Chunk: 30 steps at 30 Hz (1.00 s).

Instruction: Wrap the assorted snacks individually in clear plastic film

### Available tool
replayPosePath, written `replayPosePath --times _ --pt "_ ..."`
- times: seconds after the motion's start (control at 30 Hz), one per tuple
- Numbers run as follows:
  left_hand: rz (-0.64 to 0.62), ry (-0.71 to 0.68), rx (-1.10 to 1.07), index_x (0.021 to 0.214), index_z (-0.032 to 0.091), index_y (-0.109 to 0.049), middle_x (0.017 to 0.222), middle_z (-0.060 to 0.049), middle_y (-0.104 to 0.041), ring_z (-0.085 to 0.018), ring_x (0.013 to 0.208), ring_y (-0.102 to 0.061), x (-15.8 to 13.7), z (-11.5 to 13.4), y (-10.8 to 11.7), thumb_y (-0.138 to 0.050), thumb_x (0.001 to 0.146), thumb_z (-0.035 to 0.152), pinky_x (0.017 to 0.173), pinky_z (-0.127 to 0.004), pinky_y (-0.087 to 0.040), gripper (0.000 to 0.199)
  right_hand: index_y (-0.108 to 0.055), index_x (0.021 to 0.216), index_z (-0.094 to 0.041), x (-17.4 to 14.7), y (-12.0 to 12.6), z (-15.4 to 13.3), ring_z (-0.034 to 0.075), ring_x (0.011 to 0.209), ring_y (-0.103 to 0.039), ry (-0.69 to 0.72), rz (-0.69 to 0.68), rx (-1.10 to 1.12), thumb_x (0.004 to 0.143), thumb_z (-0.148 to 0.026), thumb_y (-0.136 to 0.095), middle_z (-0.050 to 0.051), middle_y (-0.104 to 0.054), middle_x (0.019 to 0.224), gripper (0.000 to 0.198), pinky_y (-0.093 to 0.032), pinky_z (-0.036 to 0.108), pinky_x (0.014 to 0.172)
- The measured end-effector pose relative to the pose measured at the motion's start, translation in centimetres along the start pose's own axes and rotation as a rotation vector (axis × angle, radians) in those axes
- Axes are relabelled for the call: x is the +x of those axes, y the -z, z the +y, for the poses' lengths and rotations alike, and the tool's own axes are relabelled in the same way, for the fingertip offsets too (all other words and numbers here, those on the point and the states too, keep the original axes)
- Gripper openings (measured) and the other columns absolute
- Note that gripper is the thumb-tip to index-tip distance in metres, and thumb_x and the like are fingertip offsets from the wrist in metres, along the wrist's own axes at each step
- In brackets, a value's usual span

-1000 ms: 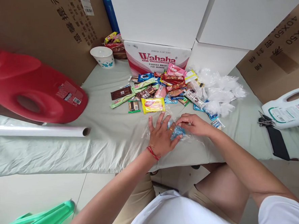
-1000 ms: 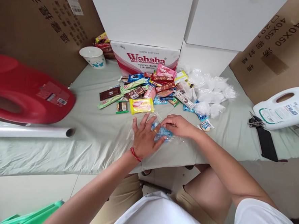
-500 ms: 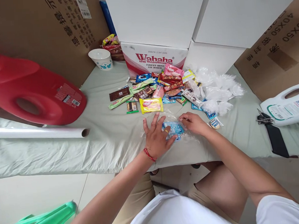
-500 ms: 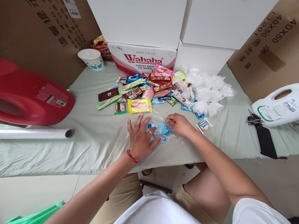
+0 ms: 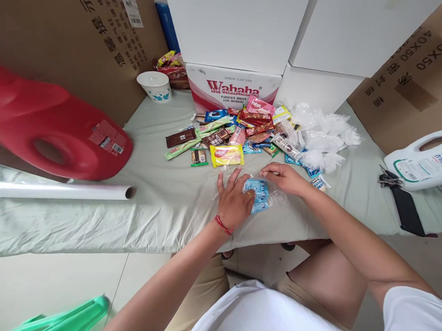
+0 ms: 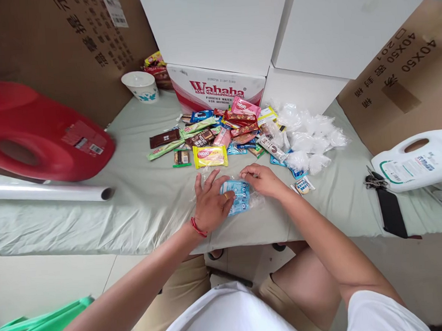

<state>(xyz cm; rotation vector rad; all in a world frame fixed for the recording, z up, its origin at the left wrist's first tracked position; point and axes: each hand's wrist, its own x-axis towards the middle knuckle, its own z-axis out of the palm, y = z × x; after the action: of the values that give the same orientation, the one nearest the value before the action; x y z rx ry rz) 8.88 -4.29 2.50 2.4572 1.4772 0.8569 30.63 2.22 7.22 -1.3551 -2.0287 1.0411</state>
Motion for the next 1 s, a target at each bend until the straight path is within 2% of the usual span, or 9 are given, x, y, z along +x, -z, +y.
replayPosePath --times 0.13,0.27,0.43,0.5,0.53,0.63,0.77,0.93,1.0 --pt "-0.037 0.099 -0.037 0.091 0.025 -0.081 0.127 -0.009 -0.071 -0.035 0.145 -0.05 1.5 0.3 0.0 -0.061 0.096 0.034 0.13 -0.068 -0.015 0.022 -0.077 0.095 -0.021 0.6 0.4 -1.0 0.02 0.091 -0.067 0.027 -0.046 0.011 0.095 -0.043 -0.059 0.005 -0.076 0.097 0.028 -0.051 0.031 0.084" --pt "-0.065 0.162 -0.095 0.117 0.029 -0.079 0.123 -0.008 -0.072 -0.035 0.14 -0.052 1.9 -0.6 0.5 -0.057 0.097 0.038 0.129 -0.069 -0.015 0.031 -0.074 0.09 -0.02 0.6 0.5 -1.1 0.02 0.084 -0.065 -0.003 -0.038 0.009 0.095 -0.044 -0.058 0.003 -0.075 0.089 0.029 -0.05 0.03 0.078" --pt "-0.151 -0.035 -0.113 0.137 0.034 -0.069 0.135 -0.009 -0.069 -0.039 0.152 -0.039 1.2 -1.5 1.7 -0.064 0.092 0.057 0.127 -0.073 0.0 0.051 -0.074 0.093 -0.02 0.3 0.4 -0.8 0.02 0.086 -0.066 -0.024 -0.048 0.046 0.095 -0.046 -0.059 0.004 -0.076 0.092 0.031 -0.051 0.031 0.08" --pt "-0.178 -0.144 -0.116 0.135 0.033 -0.071 0.144 -0.011 -0.064 -0.041 0.154 -0.036 0.9 -1.6 2.1 -0.071 0.085 0.065 0.127 -0.074 0.004 0.059 -0.075 0.095 -0.02 0.2 0.3 -0.7 0.021 0.09 -0.068 -0.018 -0.03 0.035 0.095 -0.046 -0.059 0.004 -0.077 0.096 0.03 -0.051 0.032 0.084" --pt "-0.193 -0.189 -0.118 0.13 0.033 -0.074 0.146 -0.01 -0.062 -0.041 0.154 -0.035 0.8 -1.6 2.2 -0.073 0.084 0.063 0.128 -0.073 0.005 0.054 -0.075 0.096 -0.02 0.1 0.3 -0.7 0.021 0.092 -0.068 -0.013 -0.023 0.028 0.095 -0.045 -0.06 0.005 -0.077 0.097 0.03 -0.051 0.033 0.085" --pt "-0.212 -0.228 -0.134 0.099 0.034 -0.082 0.137 -0.004 -0.067 -0.036 0.152 -0.039 0.7 -1.7 2.2 -0.07 0.091 0.046 0.13 -0.068 0.004 0.019 -0.076 0.098 -0.02 0.0 0.4 -0.6 0.022 0.097 -0.07 -0.006 -0.015 0.03 0.095 -0.044 -0.06 0.006 -0.077 0.103 0.029 -0.052 0.035 0.09" --pt "-0.136 -0.09 -0.143 0.086 0.032 -0.082 0.118 -0.004 -0.071 -0.031 0.137 -0.052 1.6 -1.6 1.7 -0.065 0.094 0.038 0.131 -0.061 -0.016 0.019 -0.077 0.1 -0.021 -0.1 0.6 -0.4 0.023 0.108 -0.07 -0.002 -0.025 0.077 0.096 -0.045 -0.062 0.008 -0.077 0.116 0.029 -0.052 0.037 0.098" --pt "-0.057 0.208 -0.07 0.075 0.025 -0.076 0.111 -0.01 -0.068 -0.034 0.122 -0.056 3.4 -0.9 0.0 -0.079 0.08 0.034 0.12 -0.061 -0.035 0.011 -0.076 0.104 -0.022 0.0 0.2 -0.1 0.025 0.116 -0.069 -0.011 -0.035 0.152 0.096 -0.052 -0.063 0.009 -0.076 0.128 0.034 -0.051 0.04 0.105" --pt "-0.036 0.307 -0.055 0.082 0.024 -0.074 0.115 -0.011 -0.066 -0.036 0.124 -0.055 3.9 -0.6 -0.7 -0.083 0.077 0.035 0.117 -0.061 -0.038 0.015 -0.077 0.107 -0.022 0.0 -0.1 0.2 0.025 0.116 -0.07 -0.005 -0.036 0.156 0.097 -0.055 -0.063 0.01 -0.075 0.13 0.037 -0.052 0.041 0.105"
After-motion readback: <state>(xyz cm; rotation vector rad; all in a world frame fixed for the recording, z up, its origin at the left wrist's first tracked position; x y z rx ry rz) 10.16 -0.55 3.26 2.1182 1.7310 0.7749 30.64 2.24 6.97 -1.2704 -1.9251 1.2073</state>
